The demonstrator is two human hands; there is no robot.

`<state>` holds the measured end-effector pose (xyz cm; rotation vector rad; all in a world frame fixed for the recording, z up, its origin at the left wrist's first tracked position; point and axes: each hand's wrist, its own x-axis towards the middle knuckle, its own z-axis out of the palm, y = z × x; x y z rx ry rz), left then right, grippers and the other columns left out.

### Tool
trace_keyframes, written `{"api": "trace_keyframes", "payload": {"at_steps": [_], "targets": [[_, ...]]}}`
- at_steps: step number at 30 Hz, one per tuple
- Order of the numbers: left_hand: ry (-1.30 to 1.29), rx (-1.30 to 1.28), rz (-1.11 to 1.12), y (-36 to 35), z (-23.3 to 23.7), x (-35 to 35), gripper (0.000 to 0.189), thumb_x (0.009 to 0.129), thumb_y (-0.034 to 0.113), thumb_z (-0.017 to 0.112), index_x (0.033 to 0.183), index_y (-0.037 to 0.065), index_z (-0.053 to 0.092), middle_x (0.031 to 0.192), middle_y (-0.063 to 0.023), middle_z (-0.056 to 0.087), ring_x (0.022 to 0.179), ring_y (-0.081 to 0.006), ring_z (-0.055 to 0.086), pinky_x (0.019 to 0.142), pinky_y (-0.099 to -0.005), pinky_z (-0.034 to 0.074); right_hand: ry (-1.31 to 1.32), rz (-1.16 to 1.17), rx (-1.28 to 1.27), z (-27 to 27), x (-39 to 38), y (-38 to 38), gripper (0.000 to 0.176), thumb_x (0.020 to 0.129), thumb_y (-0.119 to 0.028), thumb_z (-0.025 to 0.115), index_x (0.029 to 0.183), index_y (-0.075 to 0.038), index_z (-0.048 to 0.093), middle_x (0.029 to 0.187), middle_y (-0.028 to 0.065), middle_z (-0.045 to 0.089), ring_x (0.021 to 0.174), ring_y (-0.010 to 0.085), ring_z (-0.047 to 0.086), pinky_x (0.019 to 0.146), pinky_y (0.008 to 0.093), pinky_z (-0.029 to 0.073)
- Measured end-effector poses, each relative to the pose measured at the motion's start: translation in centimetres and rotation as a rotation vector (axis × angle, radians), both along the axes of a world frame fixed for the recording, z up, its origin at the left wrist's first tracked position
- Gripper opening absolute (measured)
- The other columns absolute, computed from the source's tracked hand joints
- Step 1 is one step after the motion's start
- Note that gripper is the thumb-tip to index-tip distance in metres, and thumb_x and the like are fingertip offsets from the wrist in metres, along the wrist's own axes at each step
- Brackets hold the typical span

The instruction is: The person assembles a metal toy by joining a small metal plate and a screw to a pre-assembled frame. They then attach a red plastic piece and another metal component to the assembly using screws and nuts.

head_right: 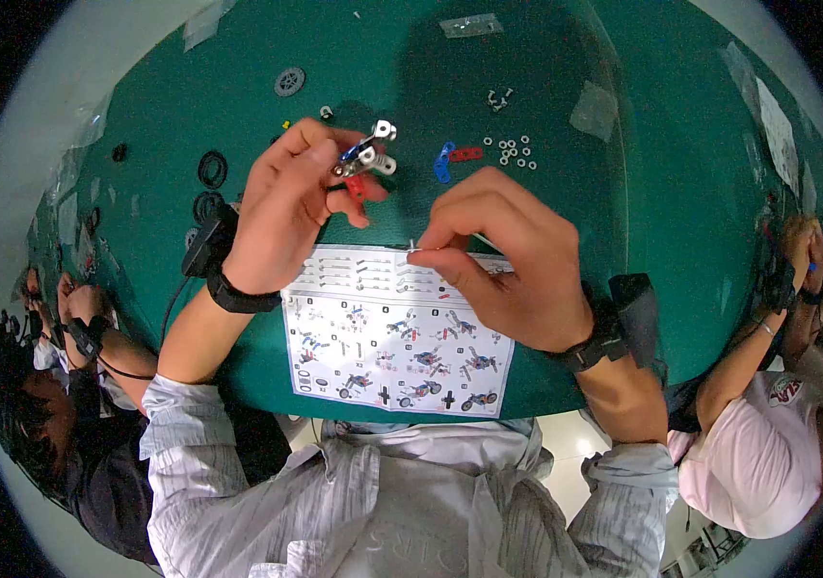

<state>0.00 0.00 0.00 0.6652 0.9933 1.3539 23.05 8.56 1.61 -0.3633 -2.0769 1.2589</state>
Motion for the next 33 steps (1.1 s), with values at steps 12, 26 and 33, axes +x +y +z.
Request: {"api": "trace_keyframes", "payload": {"at_steps": [12,26,33], "targets": [[0.224,0.167,0.077,0.3,0.2,1.1,0.021,0.089,-0.005,0.068,0.102,0.002,0.054,0.110,-0.0116,0.068,0.096,-0.0183,0.070,0.077,-0.0284,0.059,0.088,0.001,0.196,0.0,-0.8,0.9,0.023,0.074,0.001,0.083,0.089,-0.003,0.067,0.086,0.0095,0.066,0.075,0.0226,0.064,0.063,0.0306,0.051],[0.488,0.117,-0.090,-1.7,2.2,2.7,0.030,0.089,-0.003,0.066,0.119,-0.004,0.064,0.110,-0.0100,0.067,0.100,-0.0143,0.065,0.087,-0.0279,0.054,0.078,-0.003,-0.059,-0.7,-0.5,0.0,0.019,0.077,0.003,0.080,0.089,0.000,0.067,0.087,0.0091,0.066,0.073,0.0150,0.062,0.063,0.0258,0.050],[0.234,0.055,-0.074,-1.8,2.4,3.2,0.030,0.097,-0.002,0.057,0.126,-0.010,0.059,0.117,-0.0158,0.066,0.107,-0.0209,0.068,0.091,-0.0313,0.058,0.072,0.001,-0.125,-0.9,-0.3,0.1,0.017,0.081,0.002,0.079,0.091,0.001,0.066,0.088,0.0085,0.065,0.074,0.0139,0.062,0.065,0.0246,0.050]]}}
